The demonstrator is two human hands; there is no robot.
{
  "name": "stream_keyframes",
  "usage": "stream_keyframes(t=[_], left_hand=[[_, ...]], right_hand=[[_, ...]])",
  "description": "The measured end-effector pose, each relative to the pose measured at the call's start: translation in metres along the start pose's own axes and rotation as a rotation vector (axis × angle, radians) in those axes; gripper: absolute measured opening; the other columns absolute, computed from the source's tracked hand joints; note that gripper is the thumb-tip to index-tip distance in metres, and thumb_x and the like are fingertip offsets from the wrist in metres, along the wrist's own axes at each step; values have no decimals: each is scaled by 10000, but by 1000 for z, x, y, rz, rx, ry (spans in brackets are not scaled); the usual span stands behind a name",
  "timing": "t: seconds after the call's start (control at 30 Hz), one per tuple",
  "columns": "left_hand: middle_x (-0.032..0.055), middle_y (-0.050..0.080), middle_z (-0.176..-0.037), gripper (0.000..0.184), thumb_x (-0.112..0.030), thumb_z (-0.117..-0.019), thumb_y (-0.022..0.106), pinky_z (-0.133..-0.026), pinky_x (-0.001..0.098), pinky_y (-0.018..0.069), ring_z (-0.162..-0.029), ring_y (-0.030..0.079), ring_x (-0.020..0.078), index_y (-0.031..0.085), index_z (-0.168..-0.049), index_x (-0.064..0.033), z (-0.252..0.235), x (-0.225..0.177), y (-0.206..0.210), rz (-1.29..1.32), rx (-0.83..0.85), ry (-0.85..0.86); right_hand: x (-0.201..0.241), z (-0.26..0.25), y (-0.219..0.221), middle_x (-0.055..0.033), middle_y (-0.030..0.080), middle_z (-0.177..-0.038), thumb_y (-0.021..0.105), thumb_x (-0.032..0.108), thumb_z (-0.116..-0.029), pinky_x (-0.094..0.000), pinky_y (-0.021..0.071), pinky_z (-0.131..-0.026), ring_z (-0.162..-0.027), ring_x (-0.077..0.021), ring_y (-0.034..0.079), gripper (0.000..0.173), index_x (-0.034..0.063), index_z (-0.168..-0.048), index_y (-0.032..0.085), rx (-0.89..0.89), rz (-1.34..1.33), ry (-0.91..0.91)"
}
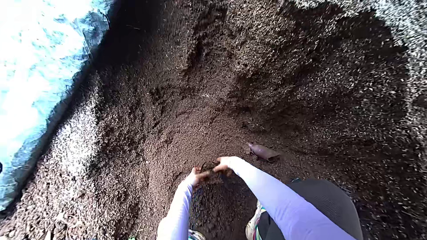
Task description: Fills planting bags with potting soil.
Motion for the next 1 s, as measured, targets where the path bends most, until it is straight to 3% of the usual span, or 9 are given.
stream_keyframes(t=[0.07, 0.17, 0.3, 0.47, 0.57, 0.6, 0.67, 0.83, 1.0], left_hand=[[196, 583, -1220, 669, -604, -1047, 445, -795, 440, 485, -932, 575, 278, 359, -1565, -189, -2, 2, 3, 104, -1, -87], [164, 619, -1145, 452, -426, -1111, 428, -731, 406, 485, -845, 576, 231, 497, -1436, -119, -18, -13, 5, -23, -63, 21], [252, 630, -1298, 358, -147, -1070, 539, -1030, 516, 493, -1172, 643, 345, 525, -1398, -4, -34, -22, 2, -212, -130, 216], [204, 656, -1311, 369, -232, -1089, 460, -1108, 528, 456, -1262, 617, 338, 618, -1385, -76, -5, -9, 0, -297, -401, 406], [223, 663, -1265, 749, -465, -1032, 598, -978, 514, 528, -1087, 685, 305, 273, -1620, -133, 9, 27, 22, -41, -223, 73], [194, 659, -1122, 834, -478, -1035, 590, -784, 426, 549, -855, 661, 241, 125, -1652, -165, 10, 36, 34, 50, -153, -31], [227, 636, -1080, 841, -412, -1056, 580, -665, 393, 540, -729, 628, 242, 37, -1651, -168, 9, 36, 43, 193, -125, -101], [305, 497, -1478, 775, -274, -1024, 651, -1119, 558, 436, -1353, 538, 411, 199, -1600, -17, -3, 17, 31, -36, -250, -27], [284, 541, -1448, 693, -200, -1020, 632, -1101, 584, 441, -1334, 558, 415, 263, -1589, -55, 4, 16, 28, -137, -349, -50]], right_hand=[[-10, 0, 3, -261, 522, -1461, 638, 423, -1015, -596, 482, -1045, -1309, -414, 561, 675, 42, -1527, 419, 31, -262, 87], [-7, -8, 3, -255, 517, -1471, 650, 451, -1004, -582, 486, -1048, -1325, -394, 557, 696, 45, -1523, 425, -30, -238, 119], [7, -18, 9, -256, 535, -1456, 670, 363, -991, -564, 449, -1093, -1353, -370, 542, 641, 1, -1480, 467, -86, 136, 53], [13, -3, 7, -277, 553, -1425, 679, 317, -986, -595, 465, -1055, -1312, -410, 564, 612, -8, -1465, 482, 0, 194, 12], [0, 10, 11, -297, 514, -1451, 768, 213, -941, -579, 511, -1009, -1249, -441, 598, 784, 35, -1572, 336, 105, 59, 14], [-1, 9, 14, -286, 532, -1434, 775, 247, -938, -545, 524, -1007, -1225, -414, 621, 783, 21, -1558, 353, 87, 111, 16], [5, 6, 16, -275, 553, -1416, 766, 305, -938, -536, 509, -1028, -1244, -389, 616, 742, 0, -1517, 416, 12, 222, 17], [20, 17, 17, -254, 518, -1486, 705, 235, -975, -593, 432, -1110, -1384, -411, 509, 619, -1, -1492, 460, -126, 314, 37], [22, 27, 16, -245, 569, -1433, 581, 89, -1010, -597, 480, -1046, -1315, -426, 570, 505, 32, -1497, 464, -199, 387, -6]])
Point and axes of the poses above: each hand's wrist, its own z-axis away from the middle knuckle, its own y-axis out of the palm, x = y × z, the point moved 7 cm from there along -z, towards the middle knuckle
